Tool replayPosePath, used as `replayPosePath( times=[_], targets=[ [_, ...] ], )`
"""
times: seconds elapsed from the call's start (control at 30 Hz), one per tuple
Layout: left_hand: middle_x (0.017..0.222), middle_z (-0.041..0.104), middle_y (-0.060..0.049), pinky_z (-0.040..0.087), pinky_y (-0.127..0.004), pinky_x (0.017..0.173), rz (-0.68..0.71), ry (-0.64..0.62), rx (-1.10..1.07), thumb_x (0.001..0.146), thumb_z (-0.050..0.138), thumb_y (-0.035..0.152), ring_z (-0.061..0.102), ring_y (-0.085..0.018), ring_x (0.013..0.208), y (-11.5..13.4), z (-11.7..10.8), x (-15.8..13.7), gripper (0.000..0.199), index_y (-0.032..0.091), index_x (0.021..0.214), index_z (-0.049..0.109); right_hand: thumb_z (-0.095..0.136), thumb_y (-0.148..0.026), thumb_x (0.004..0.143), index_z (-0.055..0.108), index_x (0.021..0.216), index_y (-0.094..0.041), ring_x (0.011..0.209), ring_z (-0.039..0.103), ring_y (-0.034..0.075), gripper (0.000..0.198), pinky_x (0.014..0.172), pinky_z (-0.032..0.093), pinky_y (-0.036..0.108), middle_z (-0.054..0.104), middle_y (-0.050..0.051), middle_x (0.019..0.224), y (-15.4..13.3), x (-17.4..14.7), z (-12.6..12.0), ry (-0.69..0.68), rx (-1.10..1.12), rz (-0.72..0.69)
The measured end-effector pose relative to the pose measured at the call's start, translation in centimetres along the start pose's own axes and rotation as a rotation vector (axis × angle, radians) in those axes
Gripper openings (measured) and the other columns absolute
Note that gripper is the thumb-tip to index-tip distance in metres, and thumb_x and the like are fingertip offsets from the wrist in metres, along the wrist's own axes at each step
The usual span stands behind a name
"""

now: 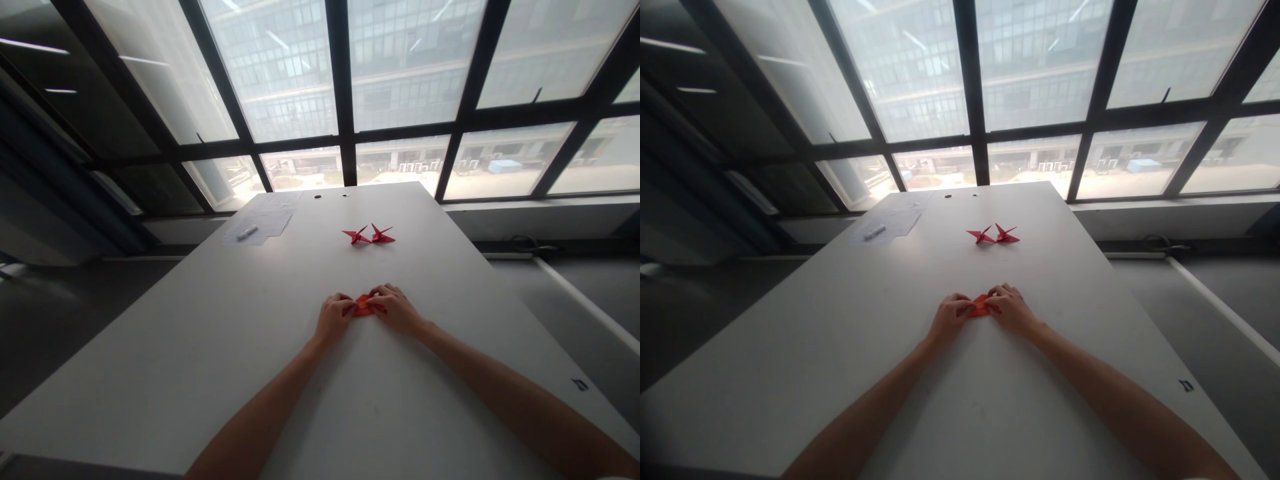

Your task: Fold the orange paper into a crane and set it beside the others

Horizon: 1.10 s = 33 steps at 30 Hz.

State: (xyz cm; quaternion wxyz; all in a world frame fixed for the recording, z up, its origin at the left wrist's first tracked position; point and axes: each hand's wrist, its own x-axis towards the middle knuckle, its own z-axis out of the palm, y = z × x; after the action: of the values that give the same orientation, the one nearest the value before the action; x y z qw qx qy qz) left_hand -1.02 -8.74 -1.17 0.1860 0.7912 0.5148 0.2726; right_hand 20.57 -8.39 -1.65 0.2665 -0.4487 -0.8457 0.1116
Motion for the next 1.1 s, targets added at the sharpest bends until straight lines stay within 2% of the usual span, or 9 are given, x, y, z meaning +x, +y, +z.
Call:
replayPosePath(
  times=[0.17,0.33,0.4,0.53,0.67,0.73,0.87,1.0,1.1],
  targets=[
    [0.100,0.067,-0.004,0.045,-0.031,0.093,0.003,0.031,-0.032,0.085,0.064,0.020,0.060,-0.019,0.098,-0.2,0.3,0.2,0.014,0.024,0.091,0.076,0.060,-0.022,0.091,0.075,0.098,-0.029,0.104,0.054,0.023,0.017,0.093,0.040,0.038,0.067,0.005,0.111,0.0,0.1,0.1,0.001,-0.004,-0.019],
    [0.097,0.067,-0.003,0.048,-0.030,0.086,0.011,0.034,-0.067,0.088,0.061,0.019,0.061,-0.016,0.085,0.1,0.3,0.2,0.032,0.025,0.118,0.068,0.060,-0.019,0.091,0.064,0.123,-0.025,0.105,0.055,0.023,0.033,0.091,0.040,0.037,0.067,0.007,0.112,-0.3,0.2,-0.1,0.026,-0.036,-0.002],
    [0.095,0.067,-0.003,0.048,-0.032,0.086,0.038,0.007,-0.010,0.091,0.058,0.023,0.062,-0.017,0.085,0.3,0.3,0.2,0.029,0.028,0.118,0.069,0.057,-0.020,0.094,0.067,0.118,-0.026,0.102,0.055,0.022,0.027,0.089,0.039,0.036,0.066,0.007,0.109,-0.4,0.2,-0.3,0.009,-0.082,-0.038],
    [0.118,0.066,-0.006,0.043,-0.040,0.101,0.158,-0.053,0.229,0.099,0.045,0.029,0.057,-0.023,0.112,0.9,0.2,-0.6,0.030,0.031,0.117,0.070,0.053,-0.023,0.097,0.073,0.098,-0.025,0.099,0.054,0.021,0.020,0.089,0.037,0.035,0.066,0.007,0.106,-0.9,0.2,-0.7,-0.024,-0.167,-0.113],
    [0.155,0.036,-0.011,0.021,-0.050,0.119,0.228,-0.182,0.420,0.101,0.034,0.044,0.027,-0.026,0.145,1.8,0.4,-2.0,0.055,0.020,0.151,0.034,0.053,-0.022,0.097,0.072,0.101,-0.023,0.101,0.053,0.021,0.020,0.090,0.036,0.035,0.066,0.008,0.107,-1.2,0.0,-1.0,-0.041,-0.200,-0.138],
    [0.160,0.022,-0.013,0.016,-0.054,0.120,0.197,-0.270,0.475,0.099,0.032,0.054,0.016,-0.028,0.149,2.2,0.3,-2.6,0.069,0.015,0.155,0.021,0.053,-0.023,0.097,0.072,0.102,-0.024,0.101,0.053,0.021,0.020,0.090,0.035,0.036,0.067,0.007,0.108,-1.2,0.0,-1.2,-0.044,-0.207,-0.142],
    [0.160,0.012,-0.017,0.016,-0.057,0.119,0.060,-0.399,0.536,0.097,0.034,0.059,0.014,-0.032,0.149,2.8,-0.7,-3.8,0.076,0.011,0.155,0.020,0.052,-0.025,0.098,0.072,0.103,-0.025,0.101,0.054,0.022,0.021,0.090,0.034,0.036,0.067,0.007,0.109,-1.0,-0.1,-1.4,-0.048,-0.203,-0.142],
    [0.156,0.019,-0.027,0.019,-0.057,0.117,-0.083,-0.437,0.593,0.092,0.046,0.060,0.017,-0.040,0.147,2.9,-2.0,-5.1,0.085,0.000,0.149,0.030,0.051,-0.027,0.099,0.072,0.107,-0.027,0.102,0.054,0.022,0.023,0.088,0.035,0.036,0.068,0.007,0.110,-0.6,0.0,-1.3,-0.042,-0.180,-0.135],
    [0.149,0.033,-0.034,0.024,-0.056,0.115,-0.172,-0.329,0.621,0.092,0.049,0.054,0.026,-0.044,0.143,2.9,-2.4,-5.1,0.077,-0.006,0.140,0.044,0.051,-0.027,0.099,0.073,0.107,-0.028,0.102,0.054,0.022,0.023,0.088,0.035,0.036,0.068,0.006,0.110,-0.3,0.0,-1.0,-0.031,-0.165,-0.133]
  ],
)
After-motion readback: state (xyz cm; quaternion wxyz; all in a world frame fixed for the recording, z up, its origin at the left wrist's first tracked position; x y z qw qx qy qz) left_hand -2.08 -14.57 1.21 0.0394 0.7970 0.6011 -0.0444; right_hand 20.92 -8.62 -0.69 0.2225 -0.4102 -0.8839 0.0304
